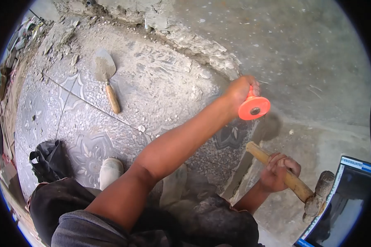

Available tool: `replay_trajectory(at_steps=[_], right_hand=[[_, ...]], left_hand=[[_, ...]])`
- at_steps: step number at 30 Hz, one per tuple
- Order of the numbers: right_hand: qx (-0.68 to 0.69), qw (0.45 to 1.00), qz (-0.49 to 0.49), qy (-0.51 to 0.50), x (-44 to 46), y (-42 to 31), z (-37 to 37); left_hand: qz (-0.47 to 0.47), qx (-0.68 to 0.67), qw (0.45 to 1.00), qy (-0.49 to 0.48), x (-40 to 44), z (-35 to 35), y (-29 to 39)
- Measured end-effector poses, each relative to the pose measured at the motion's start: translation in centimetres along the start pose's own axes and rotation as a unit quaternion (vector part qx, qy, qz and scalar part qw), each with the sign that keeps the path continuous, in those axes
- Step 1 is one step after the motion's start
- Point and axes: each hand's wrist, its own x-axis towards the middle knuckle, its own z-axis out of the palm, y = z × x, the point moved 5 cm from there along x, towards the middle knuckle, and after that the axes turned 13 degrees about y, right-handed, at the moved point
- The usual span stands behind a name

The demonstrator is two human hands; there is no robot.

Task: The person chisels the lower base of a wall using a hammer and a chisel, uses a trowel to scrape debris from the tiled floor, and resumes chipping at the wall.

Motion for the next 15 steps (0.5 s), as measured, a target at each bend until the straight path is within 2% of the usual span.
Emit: replay_trajectory(at_steps=[5,8,10,13,15], right_hand=[[0.018,0.999,-0.05,0.009,0.9,-2.4,0.9],[-0.002,0.996,-0.085,-0.026,0.4,-2.0,1.3],[-0.024,0.996,-0.08,-0.012,0.3,-1.7,1.4],[-0.031,0.997,-0.067,-0.016,0.4,-1.6,1.9],[-0.029,0.998,-0.056,-0.008,0.4,-1.2,2.3]], left_hand=[[0.002,-0.017,1.0,0.004,0.5,-0.2,-0.1],[0.009,-0.019,1.0,-0.008,0.7,-0.2,0.5],[-0.004,-0.025,1.0,-0.018,0.5,-0.4,0.7],[-0.027,-0.067,0.997,0.022,0.9,-0.3,0.6],[-0.037,-0.072,0.997,0.006,1.0,-0.2,0.7]])
